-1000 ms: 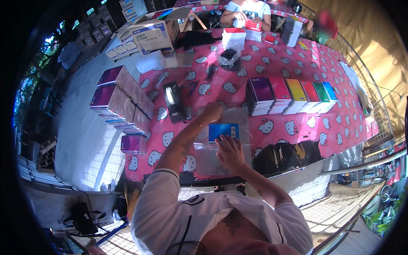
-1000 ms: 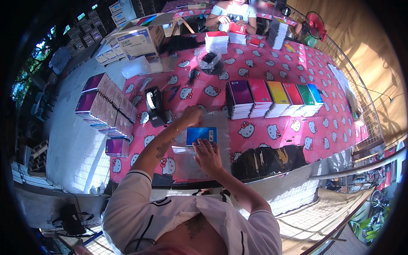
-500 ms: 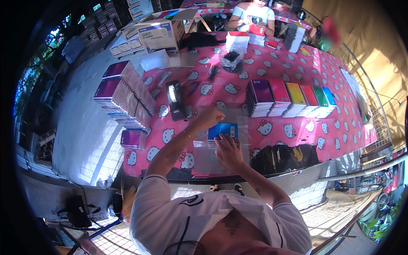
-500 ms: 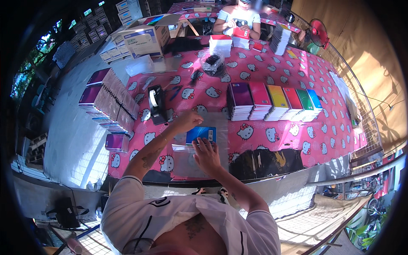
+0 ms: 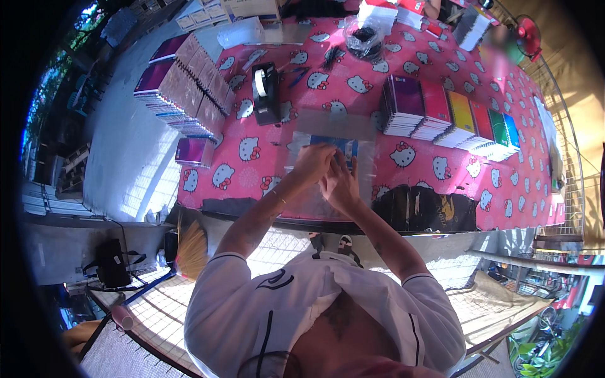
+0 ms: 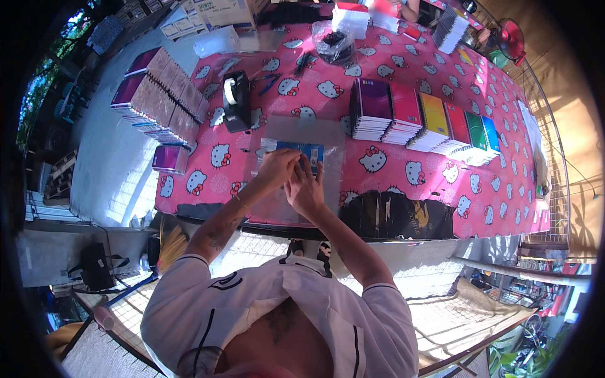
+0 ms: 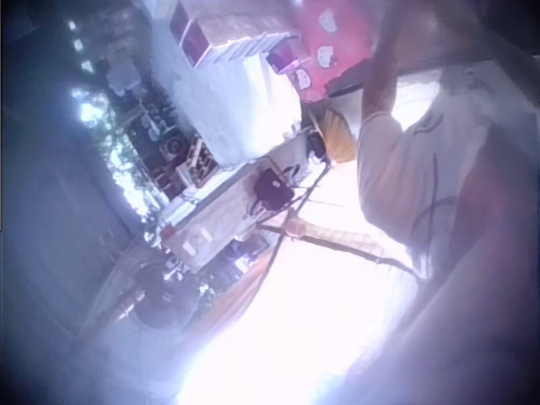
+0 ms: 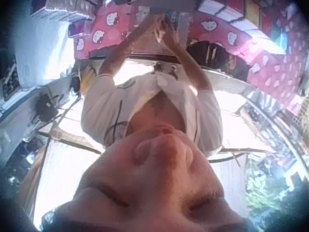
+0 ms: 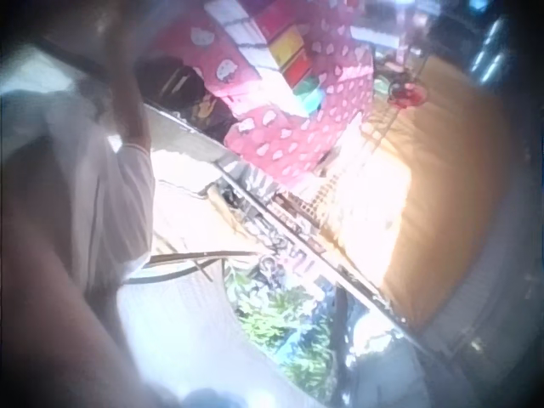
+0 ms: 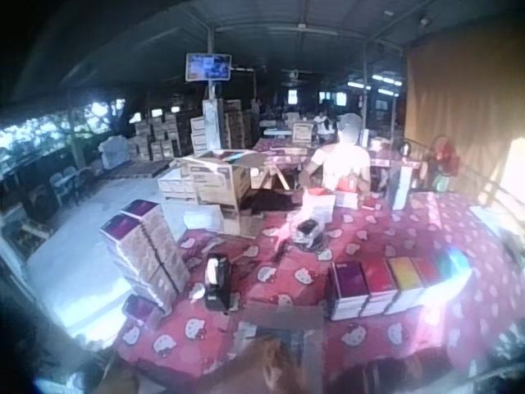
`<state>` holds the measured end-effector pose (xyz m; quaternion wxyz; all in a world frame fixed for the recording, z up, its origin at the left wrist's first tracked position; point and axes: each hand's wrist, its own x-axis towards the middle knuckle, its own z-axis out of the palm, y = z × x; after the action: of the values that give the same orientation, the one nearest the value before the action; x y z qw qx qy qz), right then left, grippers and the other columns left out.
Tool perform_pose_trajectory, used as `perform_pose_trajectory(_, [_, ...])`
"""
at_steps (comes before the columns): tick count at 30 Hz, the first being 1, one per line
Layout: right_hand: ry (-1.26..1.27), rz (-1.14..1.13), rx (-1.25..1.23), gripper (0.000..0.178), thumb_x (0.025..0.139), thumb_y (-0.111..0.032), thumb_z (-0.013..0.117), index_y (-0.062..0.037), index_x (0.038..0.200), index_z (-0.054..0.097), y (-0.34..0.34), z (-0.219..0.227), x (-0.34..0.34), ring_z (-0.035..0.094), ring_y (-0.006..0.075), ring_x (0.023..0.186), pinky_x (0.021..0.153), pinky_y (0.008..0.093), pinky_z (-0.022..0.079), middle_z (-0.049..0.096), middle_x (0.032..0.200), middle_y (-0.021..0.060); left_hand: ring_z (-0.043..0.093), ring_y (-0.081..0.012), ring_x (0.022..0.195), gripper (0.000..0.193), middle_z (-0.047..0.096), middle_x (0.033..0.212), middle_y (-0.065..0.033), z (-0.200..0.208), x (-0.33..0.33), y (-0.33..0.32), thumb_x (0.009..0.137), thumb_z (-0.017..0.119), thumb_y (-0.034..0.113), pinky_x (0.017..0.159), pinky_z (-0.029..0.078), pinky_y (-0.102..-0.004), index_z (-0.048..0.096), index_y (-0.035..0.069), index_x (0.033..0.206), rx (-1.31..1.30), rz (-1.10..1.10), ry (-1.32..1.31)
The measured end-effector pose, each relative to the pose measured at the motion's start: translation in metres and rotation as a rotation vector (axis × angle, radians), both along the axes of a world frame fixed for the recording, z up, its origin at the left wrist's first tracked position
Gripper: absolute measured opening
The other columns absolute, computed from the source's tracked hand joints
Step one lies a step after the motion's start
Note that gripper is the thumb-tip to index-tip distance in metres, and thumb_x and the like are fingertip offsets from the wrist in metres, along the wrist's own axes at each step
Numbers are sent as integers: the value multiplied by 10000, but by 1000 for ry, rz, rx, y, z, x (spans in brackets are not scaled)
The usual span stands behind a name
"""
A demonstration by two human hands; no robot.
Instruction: The person organizes colored notebooks into stacks and places them into clear plastic bags, using tape to seal each bag.
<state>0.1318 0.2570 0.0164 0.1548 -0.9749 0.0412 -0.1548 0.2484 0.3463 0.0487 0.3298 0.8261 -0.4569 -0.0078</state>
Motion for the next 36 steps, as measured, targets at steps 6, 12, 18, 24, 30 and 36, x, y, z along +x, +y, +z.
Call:
perform_pose_trajectory(6, [-148,-215,411,671,778,-153,725,-65,1388,458,-41,10,7,274,329,1422,1093,583,271,423,1419,152,610,-255,1061,301,620,1055,-77,-20,-6,3,771,610,81,765,557,-384,636,39,1068,36,-47,-253])
perform_pose_trajectory(12, [-86,130,-203,742,674,-266,817,-82,1330,520,-70,47,-2,500,271,1203,970,460,383,530,1232,104,587,-326,1160,344,595,1222,-169,-23,-11,-2,821,624,36,933,531,-399,616,-38,1157,101,-51,-237])
perform_pose_trajectory(18, [27,91,-303,695,670,-324,812,-68,1271,574,-57,36,-9,588,213,1081,917,404,407,592,1153,48,558,-339,1145,312,573,1210,-192,-5,-26,46,910,594,124,957,474,-418,577,-63,1158,-20,194,-581])
perform_pose_trajectory(24, [-50,121,-293,656,693,-323,794,-65,1260,588,-57,26,-7,590,206,1059,891,390,408,593,1159,58,685,-272,798,273,666,979,-145,-20,142,97,899,697,258,745,562,-359,718,36,1056,-417,723,-77])
perform_pose_trajectory(30, [-60,89,-246,598,724,-322,778,-63,1234,604,-51,28,-8,604,211,1034,893,390,407,600,1133,59,502,-67,589,239,498,663,70,-6,191,84,796,805,247,545,410,-229,736,86,959,-552,624,829])
perform_pose_trajectory(36, [-105,106,-256,566,709,-321,796,-64,1185,629,-54,29,-10,605,210,1009,882,391,405,600,1085,54,692,-226,720,293,733,847,-97,-49,138,81,797,728,210,673,527,-347,739,-8,993,-825,714,978])
